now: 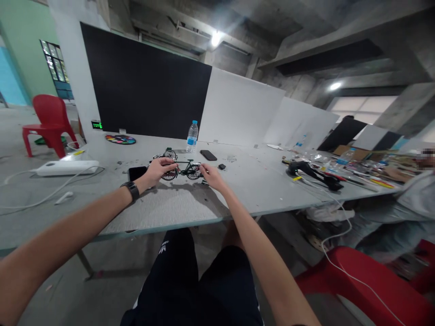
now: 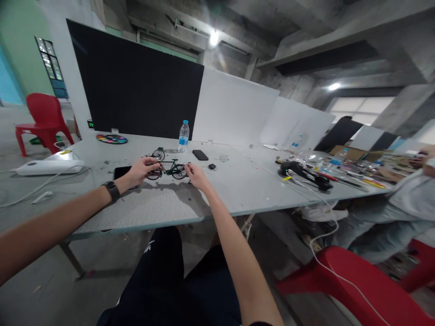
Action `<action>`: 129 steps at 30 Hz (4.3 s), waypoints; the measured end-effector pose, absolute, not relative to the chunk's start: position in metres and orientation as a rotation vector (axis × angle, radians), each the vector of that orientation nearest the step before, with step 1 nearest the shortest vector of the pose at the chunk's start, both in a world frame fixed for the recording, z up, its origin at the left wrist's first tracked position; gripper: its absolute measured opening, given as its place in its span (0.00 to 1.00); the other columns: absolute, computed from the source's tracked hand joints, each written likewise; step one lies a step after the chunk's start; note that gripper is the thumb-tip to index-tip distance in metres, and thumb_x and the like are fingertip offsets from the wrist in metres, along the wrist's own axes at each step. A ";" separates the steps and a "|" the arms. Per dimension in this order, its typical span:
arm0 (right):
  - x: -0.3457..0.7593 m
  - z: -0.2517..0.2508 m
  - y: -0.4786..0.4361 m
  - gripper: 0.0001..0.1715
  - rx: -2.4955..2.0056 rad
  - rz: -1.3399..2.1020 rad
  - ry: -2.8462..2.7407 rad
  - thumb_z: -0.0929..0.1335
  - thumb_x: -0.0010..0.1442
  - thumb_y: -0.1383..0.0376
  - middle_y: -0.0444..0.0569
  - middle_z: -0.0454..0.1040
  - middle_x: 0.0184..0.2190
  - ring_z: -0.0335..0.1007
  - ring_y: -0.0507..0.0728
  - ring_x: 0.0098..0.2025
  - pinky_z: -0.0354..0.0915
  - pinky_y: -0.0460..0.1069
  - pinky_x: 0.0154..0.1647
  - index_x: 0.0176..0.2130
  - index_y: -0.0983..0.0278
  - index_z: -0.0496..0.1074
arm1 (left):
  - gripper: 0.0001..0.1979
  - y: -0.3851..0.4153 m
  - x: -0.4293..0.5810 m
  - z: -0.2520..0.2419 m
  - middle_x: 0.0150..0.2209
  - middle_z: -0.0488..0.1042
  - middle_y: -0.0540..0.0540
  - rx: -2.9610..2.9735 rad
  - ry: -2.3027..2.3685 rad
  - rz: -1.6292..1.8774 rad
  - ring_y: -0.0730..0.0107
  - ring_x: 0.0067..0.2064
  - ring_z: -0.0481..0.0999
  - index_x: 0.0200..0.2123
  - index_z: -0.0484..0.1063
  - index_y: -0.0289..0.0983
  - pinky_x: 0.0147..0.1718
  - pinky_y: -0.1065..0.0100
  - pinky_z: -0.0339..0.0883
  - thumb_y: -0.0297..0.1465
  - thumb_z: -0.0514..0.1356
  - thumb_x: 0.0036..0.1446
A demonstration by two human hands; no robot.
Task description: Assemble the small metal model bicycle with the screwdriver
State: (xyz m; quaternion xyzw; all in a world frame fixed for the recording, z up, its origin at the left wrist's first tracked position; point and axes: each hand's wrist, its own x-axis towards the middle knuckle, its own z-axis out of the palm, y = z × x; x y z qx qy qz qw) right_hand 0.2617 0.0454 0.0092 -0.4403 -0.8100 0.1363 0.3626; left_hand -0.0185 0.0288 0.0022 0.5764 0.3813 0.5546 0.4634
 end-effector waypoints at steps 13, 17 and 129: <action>0.244 -0.002 0.049 0.30 -1.072 0.351 -1.975 0.57 0.75 0.42 0.48 0.74 0.33 0.68 0.58 0.35 0.60 0.50 0.37 0.37 0.60 0.70 | 0.35 0.035 -0.021 0.000 0.47 0.82 0.38 1.435 0.995 1.468 0.57 0.43 0.82 0.46 0.80 0.36 0.38 0.61 0.79 0.53 0.80 0.42; 0.243 -0.002 0.039 0.31 -1.048 0.308 -2.007 0.57 0.75 0.40 0.49 0.74 0.31 0.68 0.58 0.34 0.59 0.51 0.36 0.35 0.59 0.69 | 0.33 0.037 -0.023 -0.002 0.47 0.83 0.37 1.535 1.128 1.562 0.52 0.48 0.82 0.43 0.80 0.36 0.45 0.57 0.78 0.53 0.80 0.42; 0.238 0.023 0.053 0.24 -1.070 -0.021 -1.936 0.66 0.74 0.49 0.60 0.75 0.50 0.72 0.64 0.48 0.69 0.55 0.50 0.57 0.62 0.75 | 0.26 0.028 -0.009 0.003 0.54 0.81 0.35 1.721 0.955 1.365 0.54 0.50 0.81 0.54 0.80 0.35 0.50 0.55 0.77 0.45 0.73 0.57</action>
